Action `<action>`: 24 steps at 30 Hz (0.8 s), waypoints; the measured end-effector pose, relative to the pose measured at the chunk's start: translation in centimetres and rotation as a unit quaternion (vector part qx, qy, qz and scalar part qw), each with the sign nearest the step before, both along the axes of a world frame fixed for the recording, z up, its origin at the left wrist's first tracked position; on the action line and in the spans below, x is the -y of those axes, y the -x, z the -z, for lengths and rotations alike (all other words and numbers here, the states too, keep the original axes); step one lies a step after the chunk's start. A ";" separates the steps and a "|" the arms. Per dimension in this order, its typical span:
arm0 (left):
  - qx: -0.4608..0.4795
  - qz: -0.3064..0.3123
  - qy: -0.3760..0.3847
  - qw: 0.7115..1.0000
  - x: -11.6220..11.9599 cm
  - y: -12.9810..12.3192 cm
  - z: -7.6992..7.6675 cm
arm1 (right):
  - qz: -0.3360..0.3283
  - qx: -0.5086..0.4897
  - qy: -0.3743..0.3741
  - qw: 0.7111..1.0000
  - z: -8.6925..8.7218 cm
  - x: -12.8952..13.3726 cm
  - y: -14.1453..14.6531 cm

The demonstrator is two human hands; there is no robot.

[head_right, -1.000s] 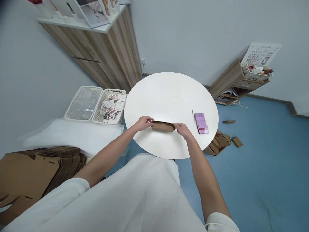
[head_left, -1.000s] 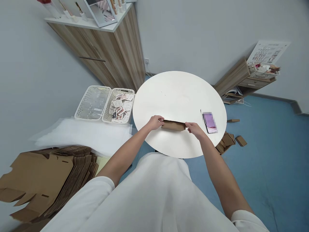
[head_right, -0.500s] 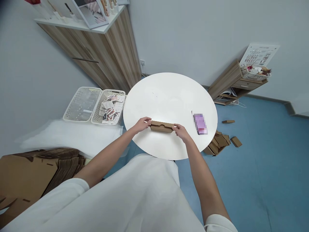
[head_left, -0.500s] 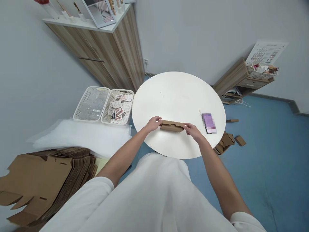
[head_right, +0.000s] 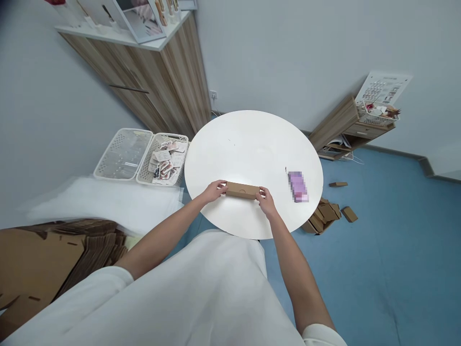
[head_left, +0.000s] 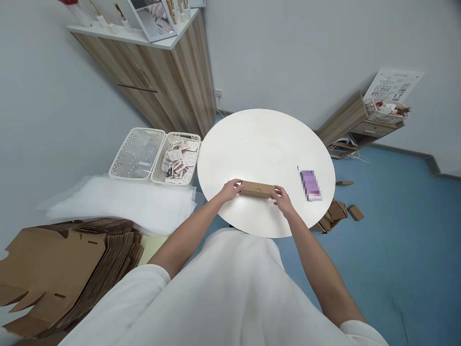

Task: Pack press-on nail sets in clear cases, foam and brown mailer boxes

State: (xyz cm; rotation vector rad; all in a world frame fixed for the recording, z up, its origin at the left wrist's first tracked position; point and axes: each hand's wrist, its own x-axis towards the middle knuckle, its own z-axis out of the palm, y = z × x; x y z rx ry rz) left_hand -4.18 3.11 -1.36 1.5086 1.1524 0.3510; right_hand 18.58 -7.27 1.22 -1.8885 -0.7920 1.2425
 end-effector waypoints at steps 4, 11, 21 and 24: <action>0.005 -0.010 -0.022 1.000 0.7 0.2 0.0 | 0.009 -0.003 -0.015 1.000 0.1 0.8 0.2; 0.052 -0.028 -0.010 0.998 3.0 0.1 0.5 | 0.043 0.009 -0.054 0.998 0.4 3.3 0.6; 0.089 -0.043 0.032 0.995 5.9 -0.7 1.5 | 0.072 0.012 -0.013 0.997 1.2 5.7 0.7; 0.081 -0.051 0.033 0.995 6.4 -0.7 1.8 | 0.080 0.000 -0.012 0.997 1.5 5.8 0.7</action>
